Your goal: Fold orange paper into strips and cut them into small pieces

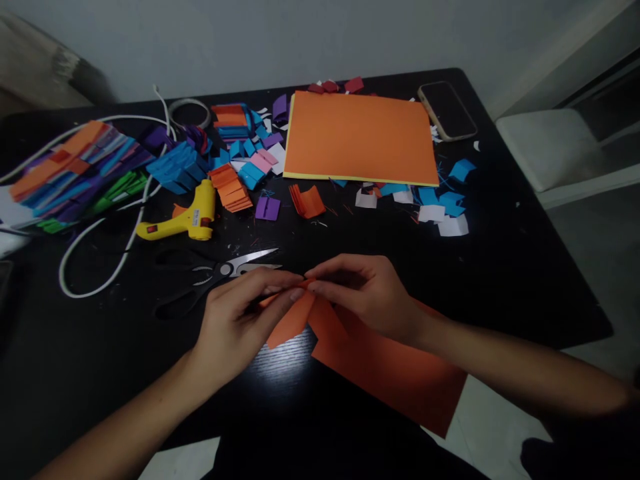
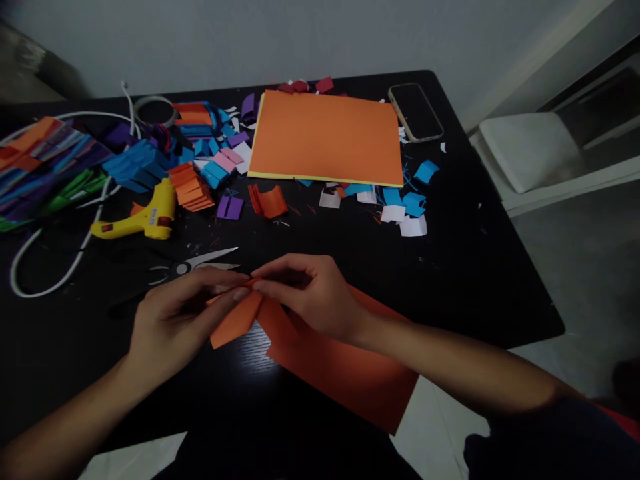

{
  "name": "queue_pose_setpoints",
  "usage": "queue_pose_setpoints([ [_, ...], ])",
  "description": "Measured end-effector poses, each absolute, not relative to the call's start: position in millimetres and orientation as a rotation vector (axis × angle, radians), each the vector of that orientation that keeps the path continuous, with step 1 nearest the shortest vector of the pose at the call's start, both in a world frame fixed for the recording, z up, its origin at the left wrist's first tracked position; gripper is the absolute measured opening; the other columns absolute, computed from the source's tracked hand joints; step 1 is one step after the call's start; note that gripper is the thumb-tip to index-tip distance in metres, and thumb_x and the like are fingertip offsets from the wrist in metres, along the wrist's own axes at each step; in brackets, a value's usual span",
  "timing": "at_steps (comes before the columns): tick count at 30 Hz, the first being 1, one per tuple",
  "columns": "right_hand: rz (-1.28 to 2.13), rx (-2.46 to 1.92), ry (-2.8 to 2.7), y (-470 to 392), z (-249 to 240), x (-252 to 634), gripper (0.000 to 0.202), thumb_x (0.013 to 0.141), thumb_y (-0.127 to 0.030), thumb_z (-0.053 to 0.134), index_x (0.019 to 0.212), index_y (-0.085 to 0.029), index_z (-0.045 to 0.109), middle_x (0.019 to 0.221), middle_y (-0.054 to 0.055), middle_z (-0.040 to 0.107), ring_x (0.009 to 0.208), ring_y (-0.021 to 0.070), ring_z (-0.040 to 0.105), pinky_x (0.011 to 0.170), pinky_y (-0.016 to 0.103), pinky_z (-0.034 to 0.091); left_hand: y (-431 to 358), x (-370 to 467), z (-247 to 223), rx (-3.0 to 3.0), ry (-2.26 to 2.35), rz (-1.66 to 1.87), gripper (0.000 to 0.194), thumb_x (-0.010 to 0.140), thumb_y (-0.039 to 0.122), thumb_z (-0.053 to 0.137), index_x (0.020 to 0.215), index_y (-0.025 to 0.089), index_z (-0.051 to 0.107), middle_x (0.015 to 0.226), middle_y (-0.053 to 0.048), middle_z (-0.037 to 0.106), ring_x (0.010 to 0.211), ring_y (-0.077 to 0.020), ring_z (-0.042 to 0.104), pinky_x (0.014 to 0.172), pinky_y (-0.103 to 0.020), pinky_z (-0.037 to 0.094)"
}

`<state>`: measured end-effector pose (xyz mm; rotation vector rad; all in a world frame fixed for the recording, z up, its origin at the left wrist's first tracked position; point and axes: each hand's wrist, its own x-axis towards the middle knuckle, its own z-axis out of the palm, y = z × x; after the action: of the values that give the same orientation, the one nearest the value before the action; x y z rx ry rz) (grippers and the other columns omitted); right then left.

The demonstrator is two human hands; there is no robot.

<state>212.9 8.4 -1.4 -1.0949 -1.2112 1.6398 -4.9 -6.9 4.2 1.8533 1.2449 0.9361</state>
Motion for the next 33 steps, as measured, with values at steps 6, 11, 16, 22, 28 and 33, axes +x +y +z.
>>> queue_pose_setpoints([
  [6, 1.652, -1.088, -1.205, 7.9, -2.5, 212.4, 0.016, 0.081, -0.029, 0.09, 0.097, -0.024, 0.085, 0.093, 0.001, 0.084, 0.089, 0.017, 0.079, 0.081, 0.028, 0.064, -6.8, -5.0, 4.6, 1.872, 1.252, 0.973, 0.014, 0.093, 0.017, 0.079, 0.105, 0.024, 0.078, 0.095, 0.002, 0.082, 0.081, -0.0114, 0.076, 0.073, -0.021, 0.062],
  [11, 1.665, -1.099, -1.199, 8.2, -2.3, 212.8, 0.018, 0.081, -0.033, 0.091, 0.095, -0.024, 0.085, 0.093, 0.002, 0.084, 0.089, 0.0188, 0.079, 0.081, 0.031, 0.065, -4.9, -3.7, 7.8, 1.907, 1.25, 0.981, 0.015, 0.092, 0.016, 0.079, 0.104, 0.026, 0.08, 0.095, 0.002, 0.083, 0.078, -0.013, 0.077, 0.071, -0.023, 0.063],
  [16, 1.671, -1.099, -1.191, 8.6, -2.8, 212.8, 0.018, 0.08, -0.034, 0.091, 0.095, -0.024, 0.085, 0.091, 0.002, 0.083, 0.086, 0.0179, 0.078, 0.079, 0.03, 0.063, -4.3, -2.7, 8.8, 1.913, 1.239, 0.978, 0.016, 0.093, 0.014, 0.078, 0.104, 0.026, 0.081, 0.096, 0.002, 0.084, 0.081, -0.0126, 0.077, 0.073, -0.022, 0.062],
  [22, 1.711, -1.069, -1.17, 7.3, -4.4, 213.1, 0.027, 0.077, -0.029, 0.092, 0.101, -0.023, 0.083, 0.093, 0.003, 0.082, 0.087, 0.0175, 0.077, 0.081, 0.031, 0.063, -5.4, -5.0, 6.3, 1.813, 1.292, 0.96, 0.016, 0.092, 0.017, 0.079, 0.103, 0.028, 0.082, 0.096, 0.004, 0.084, 0.079, -0.0097, 0.076, 0.07, -0.019, 0.06],
  [28, 1.728, -1.005, -1.16, 7.3, -2.5, 213.2, 0.025, 0.08, -0.026, 0.09, 0.104, -0.023, 0.083, 0.097, 0.003, 0.081, 0.092, 0.0174, 0.076, 0.086, 0.032, 0.063, -5.1, -5.5, 6.0, 1.707, 1.322, 0.942, 0.014, 0.092, 0.02, 0.079, 0.101, 0.029, 0.083, 0.097, 0.003, 0.084, 0.081, -0.0123, 0.077, 0.072, -0.023, 0.061],
  [33, 1.734, -1.033, -1.147, 7.5, -1.3, 213.3, 0.021, 0.081, -0.026, 0.089, 0.101, -0.024, 0.084, 0.095, 0.002, 0.082, 0.09, 0.0164, 0.077, 0.085, 0.031, 0.063, -4.4, -4.9, 5.8, 1.716, 1.315, 0.948, 0.014, 0.092, 0.019, 0.079, 0.101, 0.03, 0.083, 0.097, 0.003, 0.084, 0.082, -0.0123, 0.077, 0.074, -0.024, 0.062],
])
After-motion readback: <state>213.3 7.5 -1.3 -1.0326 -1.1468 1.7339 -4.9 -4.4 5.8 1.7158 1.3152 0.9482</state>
